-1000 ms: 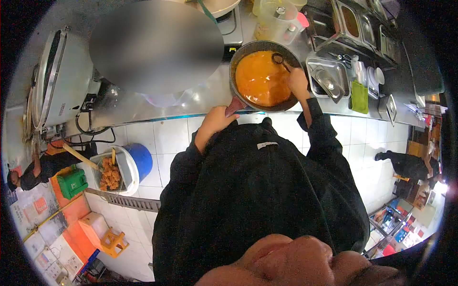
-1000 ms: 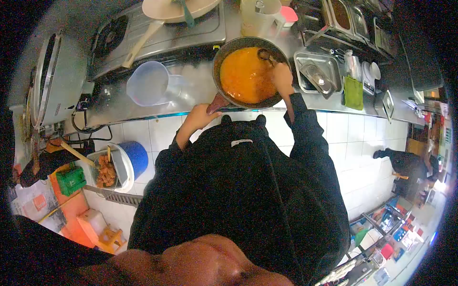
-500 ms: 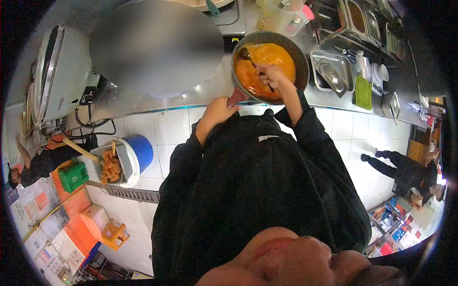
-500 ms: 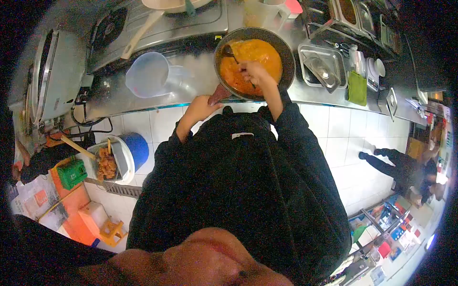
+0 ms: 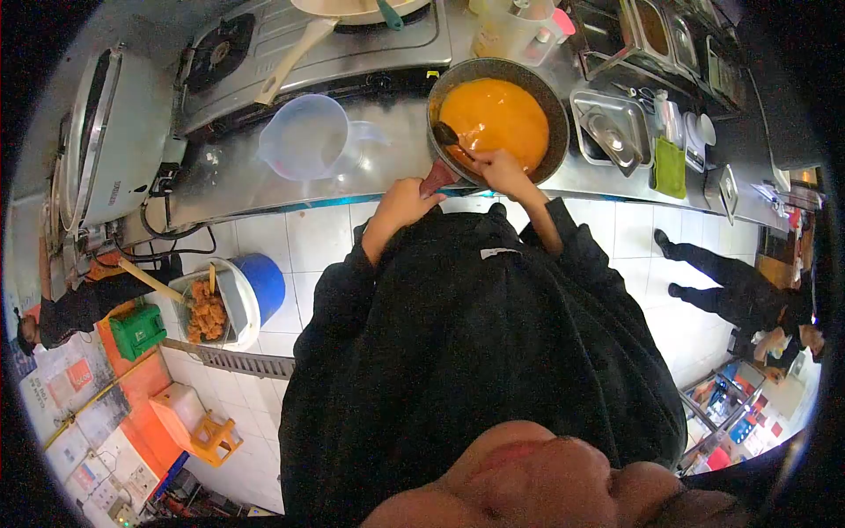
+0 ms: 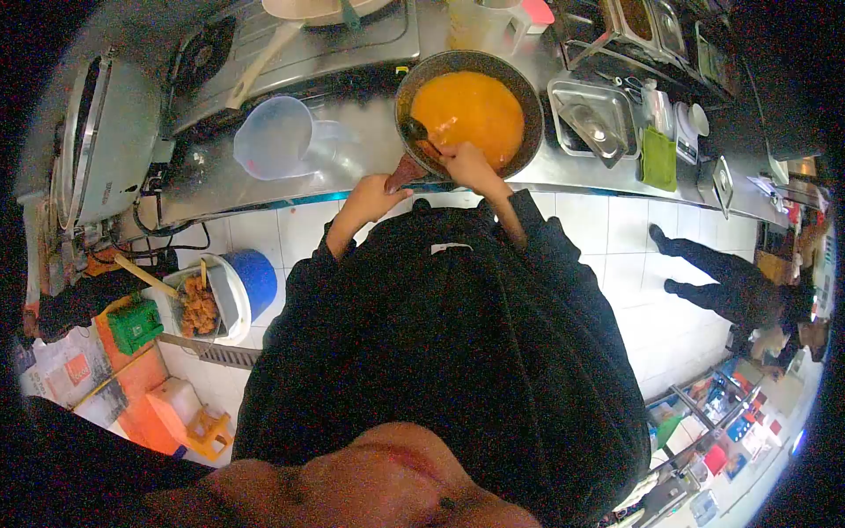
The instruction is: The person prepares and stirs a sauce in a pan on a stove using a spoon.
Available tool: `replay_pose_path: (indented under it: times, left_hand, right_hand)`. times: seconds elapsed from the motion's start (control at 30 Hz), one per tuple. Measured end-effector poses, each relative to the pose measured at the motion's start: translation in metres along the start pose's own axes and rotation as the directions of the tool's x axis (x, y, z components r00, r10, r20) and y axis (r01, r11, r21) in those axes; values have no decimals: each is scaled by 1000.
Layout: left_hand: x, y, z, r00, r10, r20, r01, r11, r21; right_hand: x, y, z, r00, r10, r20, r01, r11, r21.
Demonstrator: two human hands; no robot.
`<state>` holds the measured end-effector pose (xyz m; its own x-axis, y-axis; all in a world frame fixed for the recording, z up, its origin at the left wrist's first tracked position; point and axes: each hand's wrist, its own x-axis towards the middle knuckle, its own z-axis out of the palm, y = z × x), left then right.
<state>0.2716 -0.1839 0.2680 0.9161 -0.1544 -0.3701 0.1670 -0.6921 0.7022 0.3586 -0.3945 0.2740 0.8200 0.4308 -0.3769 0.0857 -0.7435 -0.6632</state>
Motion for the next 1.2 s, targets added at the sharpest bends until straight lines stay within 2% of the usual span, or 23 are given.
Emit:
replay_pose_path:
  times: [0.03, 0.1, 0.13, 0.17, 0.2, 0.23, 0.3, 0.33, 0.37, 0.47, 0.53, 0.57, 0.63, 0.67, 0.73, 0.87, 0.9, 0.93, 0.97, 1.07, 1.13, 1.17, 1.2]
  left_hand:
    - [1, -3, 2, 993, 99, -69, -98, 995, 11]
    - [1, -3, 1, 995, 82, -53, -82, 997, 9]
    - [-1, 0, -1, 997, 62, -36, -62, 998, 6]
    - [-3, 3, -2, 998, 62, -30, -62, 998, 5]
    - [-4, 5, -3, 993, 94, -65, -94, 996, -1]
    - [-3, 3, -2, 991, 108, -84, -109, 994, -5]
    - [0, -3, 3, 986, 134, -102, -134, 991, 5]
    - [2, -7, 5, 984, 144, -102, -143, 990, 17]
    - [3, -12, 8, 984, 140, -110, -139, 990, 15]
    - [1, -4, 4, 993, 75, -93, -75, 997, 7]
    - [2, -2, 1, 997, -70, 35, 70, 997, 15]
    - [0, -2, 2, 996, -76, 35, 76, 997, 12]
    - [1, -2, 1, 999, 24, -24, -24, 1000, 21]
    - [2, -2, 0, 999, 26, -23, -25, 999, 27]
    - [1, -1, 0, 1000, 8, -21, -8, 1000, 8]
    - [4, -14, 9, 996, 67, -59, -69, 997, -28]
    - [3, -9, 5, 1000, 27, -16, -27, 1000, -4]
    - [2, -5, 2, 1000, -13, 25, 13, 1000, 22]
    - [2, -4, 1, 999, -9, 30, 9, 1000, 19]
    - [1, -2, 1, 999, 38, -27, -39, 999, -15]
    - [1, 0, -2, 1000, 6, -7, -6, 1000, 23]
    - [0, 2, -3, 1000, 8, -8, -8, 1000, 16]
    - [-2, 4, -3, 1000, 16, -20, -16, 1000, -20]
  right_hand:
    - [2, 5, 3, 1000, -1, -3, 1, 1000, 0]
    - [11, 19, 10, 999, 3, -48, 12, 951, 310]
    - [16, 12, 6, 999, 9, -48, 7, 950, 311]
    - [24, 2, 2, 986, 142, 85, -164, 749, 642]
    - [30, -4, -2, 944, 210, 255, -322, 417, 850]
    - [33, -6, -6, 943, 211, 256, -324, 417, 849]
    - [38, -10, -10, 949, 152, 276, -312, 331, 891]
    - [35, -6, -16, 937, 90, 336, -348, 275, 896]
    - [34, -5, -17, 936, 86, 340, -350, 281, 893]
    - [25, -12, -16, 936, 176, 306, -343, 246, 907]
    - [22, -28, -11, 935, 185, 303, -347, 302, 888]
    - [18, -34, -7, 933, 185, 309, -353, 302, 885]
    - [14, -44, -2, 941, 256, 221, -316, 430, 846]
    - [22, -39, 2, 942, 254, 219, -312, 426, 849]
    - [50, -17, 13, 953, 297, 53, -228, 597, 769]
    - [83, 20, 13, 965, 257, -45, -145, 672, 726]
    - [87, 25, 10, 993, 80, -87, -35, 903, 429]
    - [86, 30, 11, 997, -8, -75, 27, 967, 252]
    - [84, 35, 13, 993, -96, -62, 100, 992, 71]
    - [42, 12, 7, 988, -148, -55, 152, 983, 100]
    - [27, 16, 2, 962, -240, 128, 262, 945, -197]
    - [16, 19, -1, 963, -237, 131, 260, 944, -204]
    - [1, 19, -5, 968, -205, 147, 243, 917, -318]
